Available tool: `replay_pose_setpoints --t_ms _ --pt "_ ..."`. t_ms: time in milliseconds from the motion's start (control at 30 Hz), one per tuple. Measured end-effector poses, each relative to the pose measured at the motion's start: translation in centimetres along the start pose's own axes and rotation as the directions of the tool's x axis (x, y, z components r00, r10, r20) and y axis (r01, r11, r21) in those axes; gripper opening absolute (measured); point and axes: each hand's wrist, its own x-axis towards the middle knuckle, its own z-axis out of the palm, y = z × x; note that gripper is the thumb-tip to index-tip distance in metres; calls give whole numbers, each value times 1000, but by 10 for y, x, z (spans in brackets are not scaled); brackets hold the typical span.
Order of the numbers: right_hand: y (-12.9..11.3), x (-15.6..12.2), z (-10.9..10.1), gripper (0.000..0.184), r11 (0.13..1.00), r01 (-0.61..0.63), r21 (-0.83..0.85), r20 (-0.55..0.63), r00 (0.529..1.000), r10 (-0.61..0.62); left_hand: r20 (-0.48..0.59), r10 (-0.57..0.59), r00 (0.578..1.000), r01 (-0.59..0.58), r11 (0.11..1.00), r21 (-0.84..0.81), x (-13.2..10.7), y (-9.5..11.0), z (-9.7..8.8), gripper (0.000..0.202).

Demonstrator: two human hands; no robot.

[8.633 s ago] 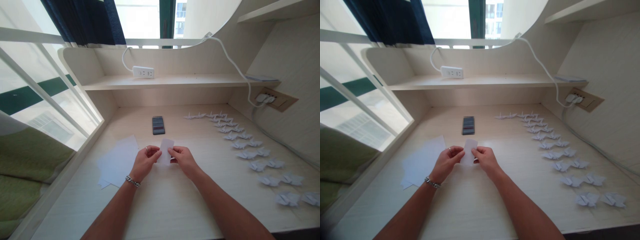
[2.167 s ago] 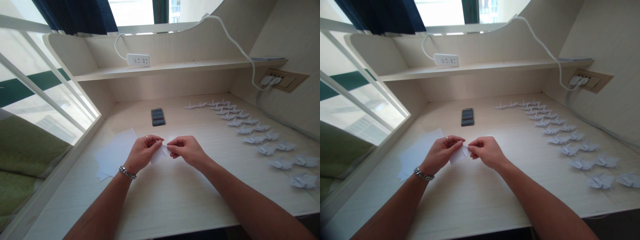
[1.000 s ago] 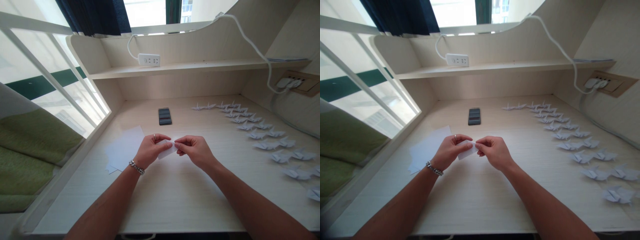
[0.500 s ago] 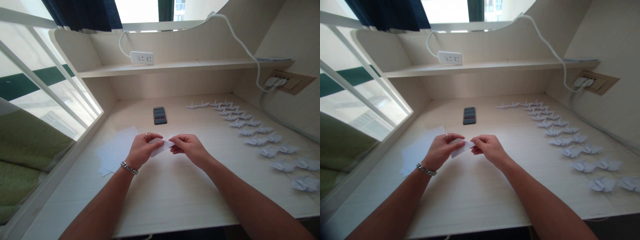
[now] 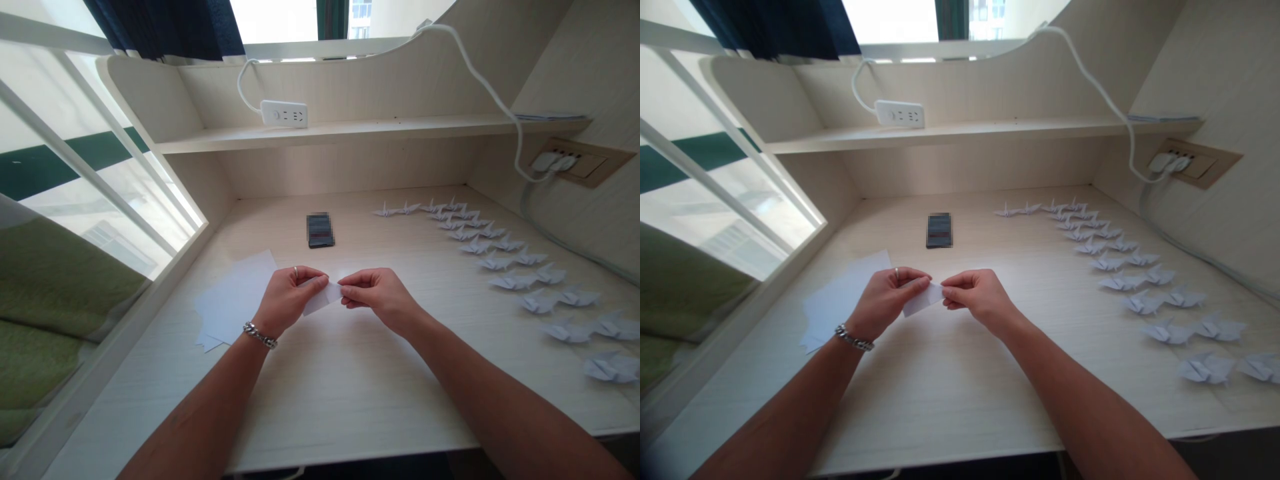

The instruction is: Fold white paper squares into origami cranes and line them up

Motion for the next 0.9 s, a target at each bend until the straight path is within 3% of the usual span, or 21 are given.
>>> replay_pose_setpoints --t_ms 400,633,767,900 --pt "3 0 3 33 998 -46 -46 26 999 47 44 74 996 -80 984 157 -3 3 2 29" --pt "0 -2 4 32 997 -65 -50 24 998 66 27 -12 1000 11 999 51 -3 4 4 32" --pt "-6 -4 4 30 996 -62 -61 2 998 63 98 -12 995 22 995 -97 0 1 -3 28" --pt "-7 -4 2 27 994 -68 -82 16 997 70 142 13 990 -7 999 -43 1 0 -9 24"
